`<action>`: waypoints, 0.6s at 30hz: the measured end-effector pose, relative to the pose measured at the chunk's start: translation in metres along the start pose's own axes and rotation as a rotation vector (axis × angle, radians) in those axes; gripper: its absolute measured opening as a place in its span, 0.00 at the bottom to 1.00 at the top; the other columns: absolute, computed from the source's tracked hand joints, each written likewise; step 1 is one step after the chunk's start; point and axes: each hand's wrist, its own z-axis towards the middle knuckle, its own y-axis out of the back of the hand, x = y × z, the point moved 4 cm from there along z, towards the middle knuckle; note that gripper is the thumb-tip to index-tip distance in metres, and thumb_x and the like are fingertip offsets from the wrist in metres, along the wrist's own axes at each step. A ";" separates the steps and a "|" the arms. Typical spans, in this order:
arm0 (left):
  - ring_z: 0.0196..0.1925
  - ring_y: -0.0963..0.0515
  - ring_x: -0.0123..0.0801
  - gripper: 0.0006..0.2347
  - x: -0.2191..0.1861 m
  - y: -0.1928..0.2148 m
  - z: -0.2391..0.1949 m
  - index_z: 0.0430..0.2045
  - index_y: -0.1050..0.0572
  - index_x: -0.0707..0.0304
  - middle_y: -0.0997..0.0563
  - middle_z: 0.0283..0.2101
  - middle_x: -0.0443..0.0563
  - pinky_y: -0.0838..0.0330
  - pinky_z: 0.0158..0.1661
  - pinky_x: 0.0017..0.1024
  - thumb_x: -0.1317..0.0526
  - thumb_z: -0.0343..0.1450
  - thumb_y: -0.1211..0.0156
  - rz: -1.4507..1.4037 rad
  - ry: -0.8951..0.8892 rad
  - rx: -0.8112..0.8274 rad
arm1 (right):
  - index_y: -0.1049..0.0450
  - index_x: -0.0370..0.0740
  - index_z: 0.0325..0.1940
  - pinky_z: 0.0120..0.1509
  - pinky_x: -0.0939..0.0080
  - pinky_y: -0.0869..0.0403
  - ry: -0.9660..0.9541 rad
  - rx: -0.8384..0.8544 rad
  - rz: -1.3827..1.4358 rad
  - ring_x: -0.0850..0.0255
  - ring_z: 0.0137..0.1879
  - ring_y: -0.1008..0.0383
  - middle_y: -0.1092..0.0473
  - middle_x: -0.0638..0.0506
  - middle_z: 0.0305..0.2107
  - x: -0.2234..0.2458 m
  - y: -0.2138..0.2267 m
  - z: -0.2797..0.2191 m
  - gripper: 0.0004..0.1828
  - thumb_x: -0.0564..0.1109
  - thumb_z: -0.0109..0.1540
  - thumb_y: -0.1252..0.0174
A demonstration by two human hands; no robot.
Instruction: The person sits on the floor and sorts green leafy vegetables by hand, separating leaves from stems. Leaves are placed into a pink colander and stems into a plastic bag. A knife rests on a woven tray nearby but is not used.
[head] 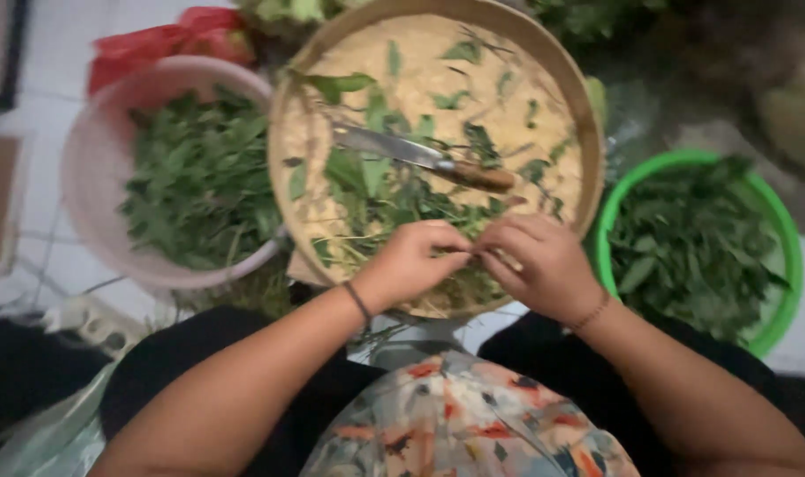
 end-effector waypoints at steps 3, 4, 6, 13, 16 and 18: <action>0.42 0.16 0.37 0.06 0.005 0.003 -0.002 0.34 0.19 0.67 0.17 0.38 0.52 0.24 0.43 0.30 0.65 0.67 0.36 -0.009 0.052 0.035 | 0.24 0.44 0.41 0.51 0.54 0.28 0.014 0.012 0.044 0.54 0.46 0.24 0.25 0.52 0.40 -0.007 -0.003 -0.004 0.11 0.41 0.55 0.33; 0.41 0.16 0.37 0.06 0.004 0.005 -0.003 0.33 0.19 0.67 0.18 0.37 0.52 0.24 0.43 0.30 0.65 0.67 0.36 0.013 0.063 0.038 | 0.24 0.44 0.41 0.51 0.53 0.28 0.024 0.026 0.044 0.54 0.46 0.24 0.25 0.52 0.39 -0.008 -0.005 -0.004 0.11 0.42 0.55 0.33; 0.40 0.16 0.37 0.06 0.000 0.004 -0.004 0.31 0.20 0.68 0.18 0.36 0.52 0.24 0.41 0.30 0.65 0.65 0.36 0.061 0.103 0.057 | 0.26 0.44 0.39 0.49 0.53 0.29 0.044 0.051 0.017 0.54 0.44 0.24 0.26 0.53 0.36 -0.008 -0.009 -0.005 0.10 0.43 0.54 0.34; 0.34 0.18 0.36 0.07 -0.011 -0.004 -0.001 0.30 0.21 0.69 0.19 0.35 0.53 0.25 0.36 0.30 0.63 0.64 0.38 0.129 0.170 0.113 | 0.29 0.43 0.33 0.44 0.49 0.30 -0.079 0.150 0.040 0.51 0.38 0.27 0.30 0.50 0.30 -0.026 -0.031 -0.016 0.09 0.44 0.52 0.38; 0.26 0.21 0.35 0.08 -0.004 -0.001 0.000 0.30 0.20 0.67 0.19 0.35 0.51 0.27 0.30 0.30 0.63 0.64 0.38 0.182 0.254 0.068 | 0.27 0.41 0.38 0.46 0.56 0.26 -0.238 0.136 0.436 0.57 0.40 0.25 0.28 0.50 0.33 -0.063 -0.028 -0.020 0.07 0.39 0.56 0.45; 0.22 0.23 0.32 0.07 0.005 0.004 -0.001 0.30 0.20 0.65 0.18 0.32 0.49 0.28 0.27 0.29 0.62 0.64 0.38 0.163 0.345 0.024 | 0.28 0.41 0.42 0.53 0.61 0.22 -0.443 0.099 0.832 0.62 0.45 0.23 0.26 0.52 0.37 -0.099 -0.022 -0.025 0.07 0.38 0.62 0.51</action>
